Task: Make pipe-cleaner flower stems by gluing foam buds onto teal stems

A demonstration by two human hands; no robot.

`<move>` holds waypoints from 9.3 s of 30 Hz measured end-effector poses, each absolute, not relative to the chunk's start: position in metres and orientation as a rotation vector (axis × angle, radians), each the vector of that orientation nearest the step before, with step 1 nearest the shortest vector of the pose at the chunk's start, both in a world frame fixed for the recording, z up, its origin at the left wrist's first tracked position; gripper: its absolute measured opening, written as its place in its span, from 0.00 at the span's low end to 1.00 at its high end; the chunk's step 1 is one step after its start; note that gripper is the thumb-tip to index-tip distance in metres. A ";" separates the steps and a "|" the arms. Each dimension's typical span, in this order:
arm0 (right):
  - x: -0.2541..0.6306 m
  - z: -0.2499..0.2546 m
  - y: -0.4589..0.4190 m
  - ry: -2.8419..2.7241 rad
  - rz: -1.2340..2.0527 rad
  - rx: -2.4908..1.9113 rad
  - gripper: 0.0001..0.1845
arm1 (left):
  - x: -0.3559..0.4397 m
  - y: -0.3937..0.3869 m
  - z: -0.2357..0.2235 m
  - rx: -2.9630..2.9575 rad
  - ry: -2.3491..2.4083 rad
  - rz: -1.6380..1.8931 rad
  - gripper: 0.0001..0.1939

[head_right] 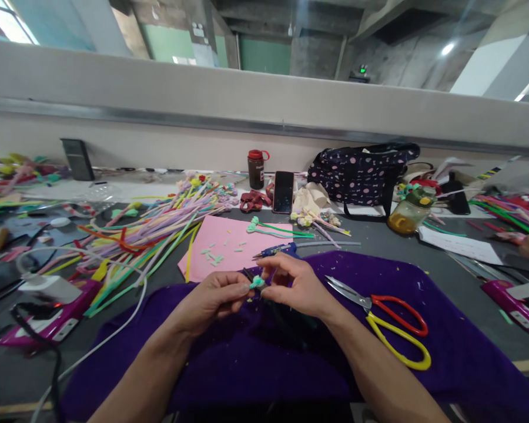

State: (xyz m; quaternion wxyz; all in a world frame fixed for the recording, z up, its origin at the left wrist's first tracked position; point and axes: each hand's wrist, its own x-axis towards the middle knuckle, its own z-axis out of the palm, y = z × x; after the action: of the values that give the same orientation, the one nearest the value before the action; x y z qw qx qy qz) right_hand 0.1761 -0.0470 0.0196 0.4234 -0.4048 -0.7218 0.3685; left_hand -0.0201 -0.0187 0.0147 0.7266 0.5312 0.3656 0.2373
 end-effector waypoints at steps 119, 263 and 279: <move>0.113 0.002 0.093 -2.679 0.008 -1.516 0.13 | -0.065 0.031 0.018 0.897 0.799 1.164 0.11; 0.192 0.014 0.003 -1.093 1.288 -0.944 0.10 | -0.026 0.003 0.008 0.872 0.689 0.903 0.11; 0.174 0.025 -0.036 -1.431 0.917 -1.132 0.10 | -0.027 0.005 0.006 0.806 0.662 0.975 0.12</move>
State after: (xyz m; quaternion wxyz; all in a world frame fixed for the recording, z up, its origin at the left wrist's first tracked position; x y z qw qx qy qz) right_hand 0.1740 -0.0359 0.0250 0.5225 -0.4728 -0.5973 0.3830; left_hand -0.0272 0.0045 0.0057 0.7559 0.3695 0.3035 0.4472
